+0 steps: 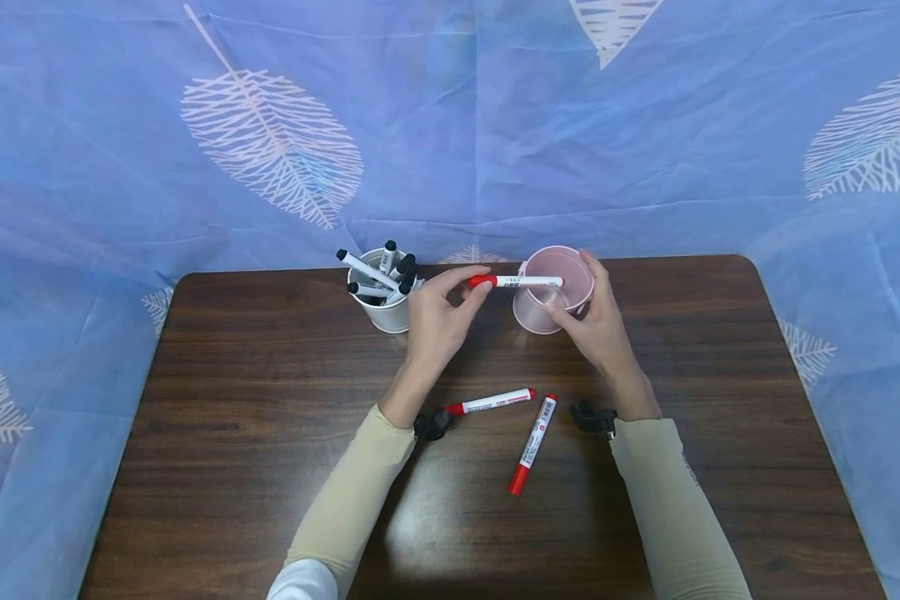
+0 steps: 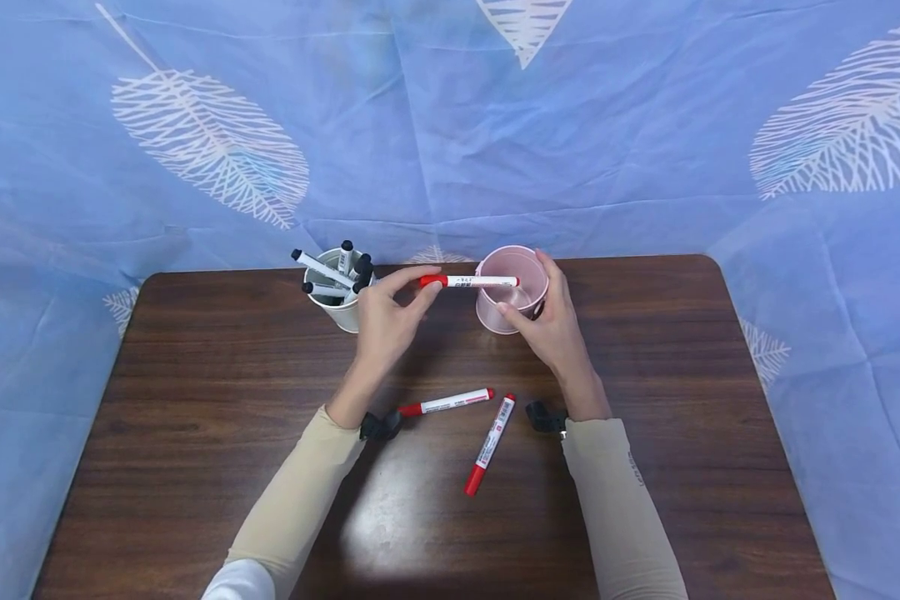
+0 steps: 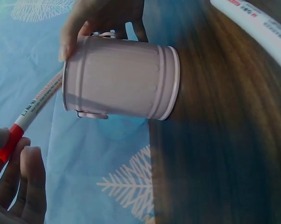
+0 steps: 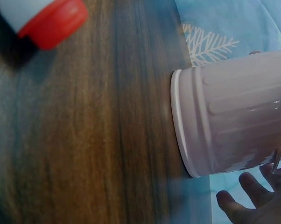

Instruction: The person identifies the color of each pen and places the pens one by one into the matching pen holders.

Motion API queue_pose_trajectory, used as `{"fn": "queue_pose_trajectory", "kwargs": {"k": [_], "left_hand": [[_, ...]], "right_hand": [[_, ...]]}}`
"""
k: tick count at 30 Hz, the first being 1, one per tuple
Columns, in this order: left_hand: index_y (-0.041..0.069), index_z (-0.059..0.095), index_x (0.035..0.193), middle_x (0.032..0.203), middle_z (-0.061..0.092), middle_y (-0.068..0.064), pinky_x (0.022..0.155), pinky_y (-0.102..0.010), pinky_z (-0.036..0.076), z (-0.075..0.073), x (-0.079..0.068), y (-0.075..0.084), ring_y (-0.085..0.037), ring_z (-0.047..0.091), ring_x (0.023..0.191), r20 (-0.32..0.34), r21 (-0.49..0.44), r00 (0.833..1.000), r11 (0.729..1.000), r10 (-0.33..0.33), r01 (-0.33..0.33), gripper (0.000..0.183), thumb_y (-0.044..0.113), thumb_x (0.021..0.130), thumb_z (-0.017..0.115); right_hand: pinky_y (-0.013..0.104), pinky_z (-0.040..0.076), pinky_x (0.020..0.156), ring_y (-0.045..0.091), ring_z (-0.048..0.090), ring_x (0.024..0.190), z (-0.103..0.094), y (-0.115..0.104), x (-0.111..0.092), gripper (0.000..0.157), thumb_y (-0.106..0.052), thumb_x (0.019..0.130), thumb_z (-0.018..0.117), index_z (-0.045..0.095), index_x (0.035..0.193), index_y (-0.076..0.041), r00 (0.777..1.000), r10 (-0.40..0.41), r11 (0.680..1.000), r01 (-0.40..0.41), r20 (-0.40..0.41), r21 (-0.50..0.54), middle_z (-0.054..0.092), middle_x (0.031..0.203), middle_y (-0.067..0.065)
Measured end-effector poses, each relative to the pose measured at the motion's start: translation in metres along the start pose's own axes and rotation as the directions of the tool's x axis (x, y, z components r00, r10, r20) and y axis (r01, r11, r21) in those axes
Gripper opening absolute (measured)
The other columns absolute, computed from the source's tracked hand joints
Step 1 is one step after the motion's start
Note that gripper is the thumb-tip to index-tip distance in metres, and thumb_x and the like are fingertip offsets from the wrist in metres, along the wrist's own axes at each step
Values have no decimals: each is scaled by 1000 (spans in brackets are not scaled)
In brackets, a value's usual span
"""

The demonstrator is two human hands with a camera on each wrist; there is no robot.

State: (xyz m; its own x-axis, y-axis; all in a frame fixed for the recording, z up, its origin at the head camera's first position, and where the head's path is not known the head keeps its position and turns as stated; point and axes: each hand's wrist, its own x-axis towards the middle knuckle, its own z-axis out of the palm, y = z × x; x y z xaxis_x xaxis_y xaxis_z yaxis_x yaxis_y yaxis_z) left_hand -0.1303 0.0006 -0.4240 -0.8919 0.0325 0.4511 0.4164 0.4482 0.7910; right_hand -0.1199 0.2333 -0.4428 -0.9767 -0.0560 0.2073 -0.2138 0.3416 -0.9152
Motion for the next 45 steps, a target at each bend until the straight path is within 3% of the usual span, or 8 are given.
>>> {"fn": "queue_pose_trajectory", "kwargs": {"k": [4,6,11,13,20,29,39,45], "left_hand": [[14,77,112,84,70,2,59,-23,44,2,9,6,-7,56,69,36,95,998,994,57,-60,23,21,90,75],[15,77,112,87,72,2,61,-22,45,4,13,8,-5,57,69,54,146,996,986,77,-84,23,22,90,75],[17,77,112,91,74,2,65,-21,46,7,23,10,-4,61,72,90,202,992,974,89,-106,23,22,90,75],[16,77,113,92,74,2,65,-21,46,9,24,11,-5,62,73,102,208,991,973,83,-103,23,21,90,76],[18,76,113,89,72,4,62,-22,44,13,25,11,-4,58,70,135,233,989,968,67,-97,22,22,91,75],[19,77,112,92,74,5,64,-23,45,17,27,12,-5,59,72,152,259,985,958,81,-119,22,22,90,75],[22,77,110,103,73,6,61,-24,44,30,37,17,-7,56,75,300,333,952,927,67,-171,21,33,94,70],[20,77,112,111,73,4,66,-27,50,32,38,16,-11,64,90,337,326,939,928,65,-181,23,32,93,72]], "right_hand": [[63,28,108,45,36,134,-1,-2,1,86,-3,86,74,22,154,0,1000,10,1000,-10,-7,-21,32,151,25],[62,29,109,42,36,135,-2,10,3,87,-4,86,75,23,156,-5,1000,13,999,-13,-15,-44,32,152,21],[58,30,110,33,39,135,-4,37,8,91,-12,85,79,24,157,-22,999,20,997,-22,-27,-71,34,153,10],[57,30,110,32,39,135,-4,37,8,90,-14,85,79,25,157,-24,1000,18,998,-20,-26,-66,35,153,9],[58,29,111,33,38,135,-3,32,8,91,-12,86,78,22,157,-19,1000,24,996,-25,-11,-89,34,153,11],[63,28,109,46,36,134,-3,-8,0,86,-5,87,73,21,155,1,1000,29,997,-29,3,-75,32,151,26],[65,27,108,48,35,134,-4,-7,-2,85,-3,87,73,21,154,2,1000,-1,999,1,4,-46,31,150,28],[65,30,106,44,36,133,-3,-3,-2,85,-11,90,71,18,157,-6,1000,21,999,-20,18,-49,30,152,23]]}}
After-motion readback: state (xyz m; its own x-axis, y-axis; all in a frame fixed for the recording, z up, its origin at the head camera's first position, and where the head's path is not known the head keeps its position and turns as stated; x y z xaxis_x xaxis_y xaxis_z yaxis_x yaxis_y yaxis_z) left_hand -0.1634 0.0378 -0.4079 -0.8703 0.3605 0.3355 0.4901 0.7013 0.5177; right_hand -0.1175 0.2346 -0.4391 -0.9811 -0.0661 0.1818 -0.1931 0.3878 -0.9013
